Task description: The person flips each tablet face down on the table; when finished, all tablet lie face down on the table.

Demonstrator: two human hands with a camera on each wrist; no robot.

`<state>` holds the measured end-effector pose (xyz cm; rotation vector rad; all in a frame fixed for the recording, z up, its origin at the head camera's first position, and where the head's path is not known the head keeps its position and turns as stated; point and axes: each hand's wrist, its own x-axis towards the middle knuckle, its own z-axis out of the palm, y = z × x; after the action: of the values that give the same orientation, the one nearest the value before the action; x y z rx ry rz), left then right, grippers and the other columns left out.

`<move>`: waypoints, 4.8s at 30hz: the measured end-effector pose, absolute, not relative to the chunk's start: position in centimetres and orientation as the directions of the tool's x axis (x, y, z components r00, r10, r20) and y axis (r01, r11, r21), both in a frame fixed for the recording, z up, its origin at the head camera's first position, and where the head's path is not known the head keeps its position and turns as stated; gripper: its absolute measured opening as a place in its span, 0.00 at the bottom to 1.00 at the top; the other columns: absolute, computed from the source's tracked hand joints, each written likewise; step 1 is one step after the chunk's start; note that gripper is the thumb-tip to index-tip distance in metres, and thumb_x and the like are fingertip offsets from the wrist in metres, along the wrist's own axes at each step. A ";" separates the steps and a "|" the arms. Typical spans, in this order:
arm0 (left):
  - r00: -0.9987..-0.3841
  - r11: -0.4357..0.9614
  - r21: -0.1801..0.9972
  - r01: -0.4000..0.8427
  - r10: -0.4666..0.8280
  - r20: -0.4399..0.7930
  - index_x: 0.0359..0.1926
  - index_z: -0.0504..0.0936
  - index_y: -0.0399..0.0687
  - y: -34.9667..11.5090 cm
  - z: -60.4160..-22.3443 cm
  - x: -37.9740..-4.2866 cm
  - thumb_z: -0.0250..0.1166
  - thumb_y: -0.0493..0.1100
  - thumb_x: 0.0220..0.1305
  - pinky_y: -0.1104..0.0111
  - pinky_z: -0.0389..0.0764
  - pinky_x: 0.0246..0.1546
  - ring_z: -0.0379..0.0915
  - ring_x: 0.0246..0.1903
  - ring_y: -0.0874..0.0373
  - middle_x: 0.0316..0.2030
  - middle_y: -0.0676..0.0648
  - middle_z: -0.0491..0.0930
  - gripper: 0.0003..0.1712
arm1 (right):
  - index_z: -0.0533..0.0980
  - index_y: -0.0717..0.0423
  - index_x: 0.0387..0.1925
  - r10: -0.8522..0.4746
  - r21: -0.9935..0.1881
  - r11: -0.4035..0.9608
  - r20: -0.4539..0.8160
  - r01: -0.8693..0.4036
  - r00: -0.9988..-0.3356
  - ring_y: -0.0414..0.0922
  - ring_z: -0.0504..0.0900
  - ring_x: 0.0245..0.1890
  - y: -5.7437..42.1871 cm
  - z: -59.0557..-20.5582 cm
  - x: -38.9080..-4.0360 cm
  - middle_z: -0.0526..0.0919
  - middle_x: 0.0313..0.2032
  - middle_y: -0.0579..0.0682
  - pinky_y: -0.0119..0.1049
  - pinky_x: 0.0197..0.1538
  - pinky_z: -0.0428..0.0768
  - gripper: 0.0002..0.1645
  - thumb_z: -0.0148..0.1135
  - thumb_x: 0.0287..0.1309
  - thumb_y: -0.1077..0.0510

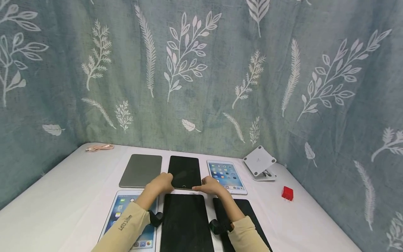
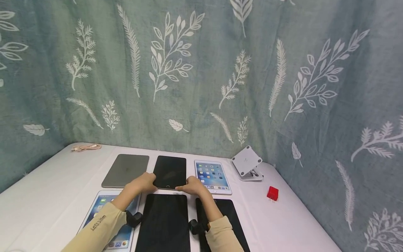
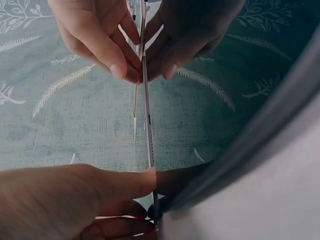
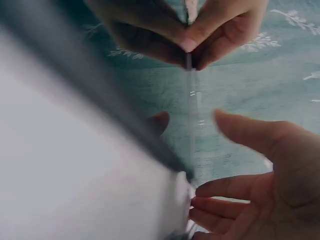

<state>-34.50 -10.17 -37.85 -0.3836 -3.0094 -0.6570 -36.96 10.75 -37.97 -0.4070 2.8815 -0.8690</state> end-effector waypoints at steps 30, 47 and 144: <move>-0.957 0.859 0.424 0.288 0.272 0.100 0.31 0.79 0.36 -11.2 -37.9 -34.5 0.66 0.41 0.61 0.65 0.66 0.25 0.65 0.21 0.56 0.23 0.44 0.75 0.10 | 0.80 0.69 0.46 -0.194 -0.998 0.046 0.041 -0.051 -0.980 0.47 0.81 0.43 12.1 -41.7 -42.1 0.84 0.40 0.54 0.42 0.54 0.72 0.22 0.65 0.57 0.55; -0.897 0.755 0.500 0.424 0.428 0.115 0.67 0.67 0.36 -11.1 -37.4 -34.7 0.62 0.39 0.64 0.48 0.70 0.59 0.67 0.62 0.36 0.62 0.31 0.70 0.31 | 0.67 0.76 0.58 -0.150 -0.996 -0.056 0.075 -0.067 -0.986 0.34 0.76 0.26 9.7 -35.4 -37.0 0.79 0.32 0.46 0.29 0.40 0.76 0.25 0.53 0.60 0.69; -0.957 0.795 0.533 0.289 0.237 0.165 0.44 0.77 0.30 -13.4 -37.1 -35.6 0.75 0.44 0.51 0.60 0.78 0.34 0.77 0.33 0.50 0.34 0.39 0.80 0.26 | 0.82 0.64 0.47 -0.452 -0.682 0.666 -0.047 -0.302 -0.891 0.56 0.79 0.54 8.7 -36.5 -35.6 0.82 0.51 0.61 0.49 0.54 0.77 0.20 0.59 0.61 0.52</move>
<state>-35.57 -13.37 -37.12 -0.4240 -2.8912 -0.8800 -35.59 8.70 -36.47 -0.6126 2.6692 -1.0368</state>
